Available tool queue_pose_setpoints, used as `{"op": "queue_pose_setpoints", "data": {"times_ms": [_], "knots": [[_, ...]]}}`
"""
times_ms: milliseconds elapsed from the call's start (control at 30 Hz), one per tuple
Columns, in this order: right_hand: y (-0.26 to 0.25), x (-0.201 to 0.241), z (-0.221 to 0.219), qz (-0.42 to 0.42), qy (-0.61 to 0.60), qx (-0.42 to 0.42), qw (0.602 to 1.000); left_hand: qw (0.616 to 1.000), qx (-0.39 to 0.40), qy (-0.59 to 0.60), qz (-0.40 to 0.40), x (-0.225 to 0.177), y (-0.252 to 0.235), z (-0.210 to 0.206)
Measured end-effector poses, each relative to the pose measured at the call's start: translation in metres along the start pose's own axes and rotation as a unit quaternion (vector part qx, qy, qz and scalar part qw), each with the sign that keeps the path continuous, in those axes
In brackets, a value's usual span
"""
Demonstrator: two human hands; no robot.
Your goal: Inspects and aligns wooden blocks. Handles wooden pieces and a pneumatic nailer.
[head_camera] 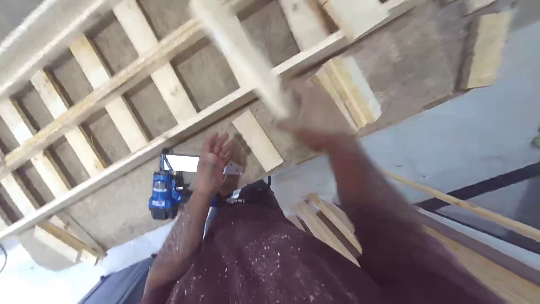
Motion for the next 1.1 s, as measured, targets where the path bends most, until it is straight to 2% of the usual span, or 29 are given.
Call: {"op": "queue_pose_setpoints", "data": {"times_ms": [100,133,200,267,333,400,500,567,667,733,867,967,1100], "knots": [[0.091,0.016,-0.092,0.072,-0.138,0.146,0.977,0.98,-0.072,0.183,-0.011,-0.022,0.0,0.011],[0.103,0.015,-0.114,0.088,-0.133,0.151,0.976,0.971,-0.114,0.209,-0.02,-0.027,0.004,0.023],[0.094,0.0,-0.14,0.056,-0.053,0.07,0.995,0.968,-0.137,0.204,-0.053,-0.029,0.015,0.055],[0.06,-0.034,-0.162,-0.02,0.103,-0.021,0.994,0.975,-0.113,0.171,-0.081,-0.025,0.031,0.087],[0.034,-0.07,-0.181,-0.09,0.198,-0.04,0.975,0.982,-0.098,0.12,-0.111,-0.022,0.046,0.108],[0.029,-0.073,-0.184,-0.095,0.205,-0.032,0.974,0.98,-0.113,0.082,-0.142,-0.027,0.065,0.124],[0.057,0.002,-0.16,-0.043,0.085,0.003,0.995,0.97,-0.14,0.051,-0.194,-0.05,0.095,0.141],[0.099,0.069,-0.152,0.054,-0.049,0.055,0.996,0.964,-0.127,0.067,-0.222,-0.063,0.113,0.145],[0.144,0.155,-0.175,0.23,-0.254,0.125,0.931,0.957,-0.083,0.069,-0.269,-0.083,0.139,0.149],[0.158,0.197,-0.193,0.33,-0.269,0.127,0.896,0.953,-0.062,0.067,-0.288,-0.096,0.162,0.158],[0.174,0.237,-0.207,0.483,-0.196,0.048,0.852,0.934,-0.08,-0.001,-0.348,-0.119,0.201,0.198],[0.188,0.256,-0.203,0.516,-0.191,0.118,0.827,0.918,-0.118,-0.101,-0.366,-0.116,0.22,0.218],[0.216,0.274,-0.214,0.483,-0.211,0.218,0.822,0.896,-0.16,-0.149,-0.387,-0.094,0.242,0.228]]}}
Point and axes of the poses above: each hand's wrist, its own y-axis away from the middle knuckle, its own z-axis out of the back of the hand, x = y × z, the point moved 2 cm from there along -y, towards the middle knuckle, and after that the axes turned 13 degrees about -x, right-handed, at the moved point
